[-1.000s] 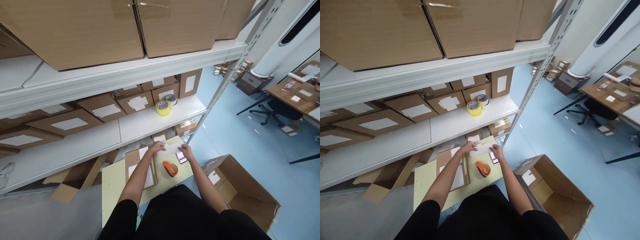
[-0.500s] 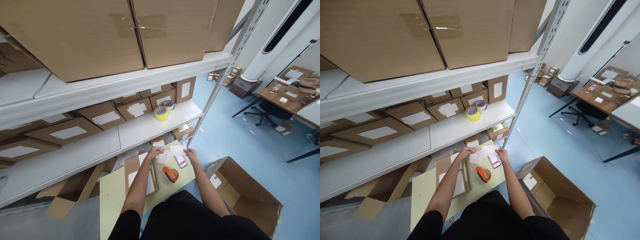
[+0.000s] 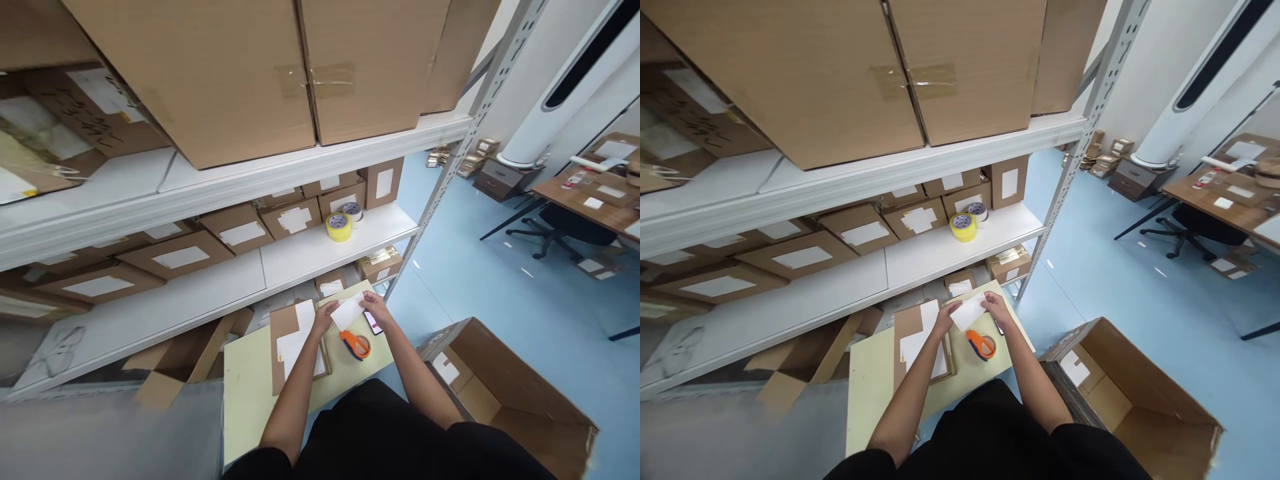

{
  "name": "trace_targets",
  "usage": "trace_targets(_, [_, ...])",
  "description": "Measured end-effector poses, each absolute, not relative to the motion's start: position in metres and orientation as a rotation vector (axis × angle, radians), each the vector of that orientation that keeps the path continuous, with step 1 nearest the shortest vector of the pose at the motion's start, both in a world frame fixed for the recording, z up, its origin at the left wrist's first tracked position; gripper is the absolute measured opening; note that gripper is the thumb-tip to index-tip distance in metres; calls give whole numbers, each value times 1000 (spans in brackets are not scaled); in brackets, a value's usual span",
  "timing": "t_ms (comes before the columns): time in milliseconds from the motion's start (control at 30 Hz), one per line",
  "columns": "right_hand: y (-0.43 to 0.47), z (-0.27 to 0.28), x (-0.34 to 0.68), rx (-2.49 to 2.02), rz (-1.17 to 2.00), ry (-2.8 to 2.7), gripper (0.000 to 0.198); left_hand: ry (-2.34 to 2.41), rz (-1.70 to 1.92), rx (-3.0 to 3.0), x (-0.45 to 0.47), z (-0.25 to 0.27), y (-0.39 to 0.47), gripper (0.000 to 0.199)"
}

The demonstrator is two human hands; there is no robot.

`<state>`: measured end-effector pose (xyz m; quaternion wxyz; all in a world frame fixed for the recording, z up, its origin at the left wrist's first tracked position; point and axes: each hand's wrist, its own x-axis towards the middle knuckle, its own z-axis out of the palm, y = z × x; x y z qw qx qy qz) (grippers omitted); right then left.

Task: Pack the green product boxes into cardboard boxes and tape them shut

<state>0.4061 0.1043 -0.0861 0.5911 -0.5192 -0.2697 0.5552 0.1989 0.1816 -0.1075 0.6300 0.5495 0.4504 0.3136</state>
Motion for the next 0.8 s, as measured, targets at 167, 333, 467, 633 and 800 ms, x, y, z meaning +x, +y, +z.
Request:
trace_targets(167, [130,-72,357,-1153,1407,-1020,37,1133,752,1167,132,-84,123,59])
trace_targets(333, [140,-61,287,-1129,1379,-1183,45,1263,863,944,104,-77,76,51])
trace_targets(467, [111,-55,270,-1219,1332,-1070,35,1383,1179,626,98,-60,69,58])
trace_targets(633, [72,-32,277,-1153,1500,-1062,26,1352,1295,632,95,-23,76,55])
trace_targets(800, [67,-10,275,-1134,1480,-1049,22,1331,1292,698,102,4,78,52])
